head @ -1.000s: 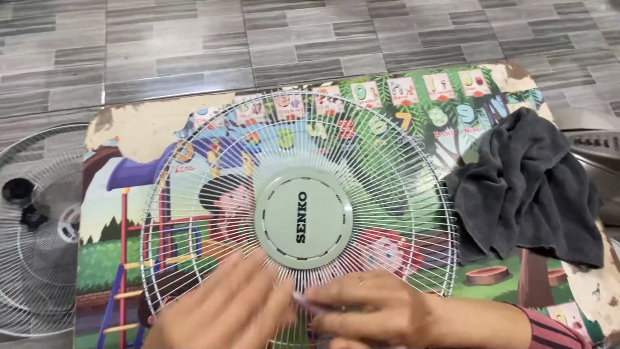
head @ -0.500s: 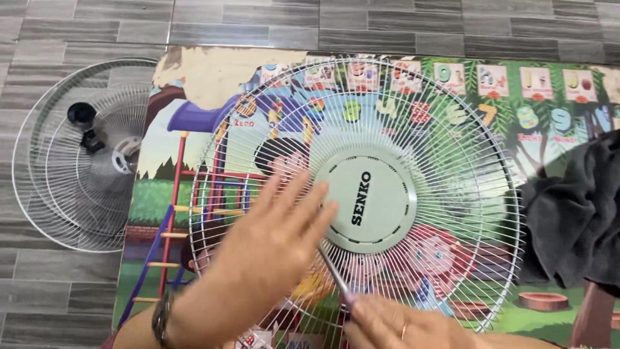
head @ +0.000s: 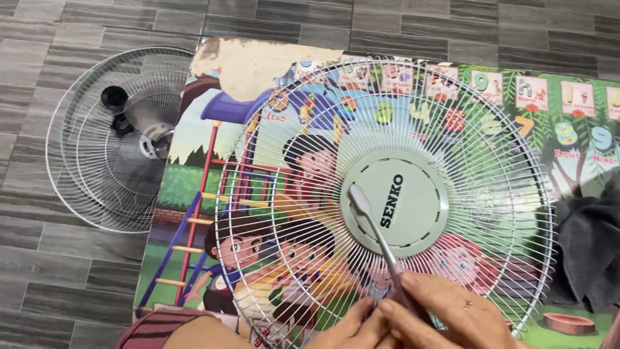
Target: Cleaning the wire mesh cover of an electric fan using a small brush to remove dust
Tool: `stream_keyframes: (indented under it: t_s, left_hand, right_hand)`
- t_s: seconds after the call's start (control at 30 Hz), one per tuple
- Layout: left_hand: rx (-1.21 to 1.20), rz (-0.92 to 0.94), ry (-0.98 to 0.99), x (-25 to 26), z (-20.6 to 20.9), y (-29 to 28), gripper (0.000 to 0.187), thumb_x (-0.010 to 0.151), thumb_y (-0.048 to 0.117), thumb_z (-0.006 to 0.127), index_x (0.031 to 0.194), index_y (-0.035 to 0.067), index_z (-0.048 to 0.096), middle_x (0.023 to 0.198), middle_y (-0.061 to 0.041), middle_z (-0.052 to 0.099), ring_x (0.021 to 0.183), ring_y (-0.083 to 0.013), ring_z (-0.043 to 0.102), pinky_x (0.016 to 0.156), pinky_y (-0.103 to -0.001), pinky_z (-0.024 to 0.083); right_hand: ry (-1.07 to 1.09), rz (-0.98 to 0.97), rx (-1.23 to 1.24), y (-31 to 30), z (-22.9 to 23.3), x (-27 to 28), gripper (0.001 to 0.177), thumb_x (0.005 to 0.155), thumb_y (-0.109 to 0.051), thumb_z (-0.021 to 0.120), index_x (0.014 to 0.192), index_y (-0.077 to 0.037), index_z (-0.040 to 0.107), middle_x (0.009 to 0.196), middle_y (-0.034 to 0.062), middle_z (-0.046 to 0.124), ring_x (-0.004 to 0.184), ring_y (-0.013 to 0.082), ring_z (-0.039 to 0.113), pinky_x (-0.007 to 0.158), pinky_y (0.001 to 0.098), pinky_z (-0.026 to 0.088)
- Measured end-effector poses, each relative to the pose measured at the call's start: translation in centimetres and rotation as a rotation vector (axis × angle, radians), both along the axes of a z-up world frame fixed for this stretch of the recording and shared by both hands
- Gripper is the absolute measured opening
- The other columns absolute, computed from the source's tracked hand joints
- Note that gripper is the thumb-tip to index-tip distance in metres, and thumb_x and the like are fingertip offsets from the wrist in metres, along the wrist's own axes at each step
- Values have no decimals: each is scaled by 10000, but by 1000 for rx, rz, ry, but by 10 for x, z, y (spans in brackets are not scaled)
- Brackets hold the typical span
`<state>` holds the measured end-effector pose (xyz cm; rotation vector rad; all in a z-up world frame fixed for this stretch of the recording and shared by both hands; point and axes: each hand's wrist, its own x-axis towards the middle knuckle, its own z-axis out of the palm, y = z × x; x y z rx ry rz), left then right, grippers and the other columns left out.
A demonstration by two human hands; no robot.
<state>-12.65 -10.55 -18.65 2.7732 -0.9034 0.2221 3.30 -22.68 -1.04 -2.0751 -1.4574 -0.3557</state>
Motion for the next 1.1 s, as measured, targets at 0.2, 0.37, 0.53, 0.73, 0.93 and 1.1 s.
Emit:
stream_keyframes:
  t_s: [0.2,0.37,0.53,0.73,0.93,1.1]
  left_hand:
    - [-416,326,230,19,59,15,430,1026,246,562,1435,113,540,1450,-207,530,1246,-336,566,896,-461,558]
    - [-602,601,1199,30,81,19,573,992,632,327,1538,527,186,1599,35,185,921,-215,616,799,-375,551]
    - [-704,580,595,23,75,13,438,1047,327,528,1460,188,496,1463,-132,477,870,-179,698,669,-301,600]
    - [-786,517,449,15,45,8,411,1029,203,550,1409,51,512,1418,-196,551,969,-251,715,740,-330,624]
    - [-648,283,406,20,27,15,410,1076,72,397,1448,-101,396,1475,-277,455,1374,-387,457,1132,-455,373]
    - [-827,711,695,20,45,13,440,1008,405,492,1414,237,517,1270,33,680,793,-119,741,618,-218,608]
  right_hand:
    - [281,-173,-27,4,4,-10,428,652,-252,893,1027,-88,771,1118,108,795,941,162,834,806,273,685]
    - [116,-66,-106,2,-12,-12,338,738,-227,854,1050,-122,779,1173,122,759,1024,222,793,808,292,680]
    - [17,76,-187,-11,-32,-3,302,829,-302,792,1103,-178,762,1268,48,722,1135,227,741,901,347,649]
    - [63,213,-252,-14,-36,4,375,875,-249,757,1239,-167,724,1365,59,687,1228,231,695,971,336,612]
    - [350,107,-72,13,-4,-3,311,811,-210,805,1092,-78,800,1281,126,748,1160,240,778,957,319,658]
    - [288,85,-53,11,-15,-3,290,761,-211,827,1041,-137,829,1243,119,752,1036,204,817,841,281,685]
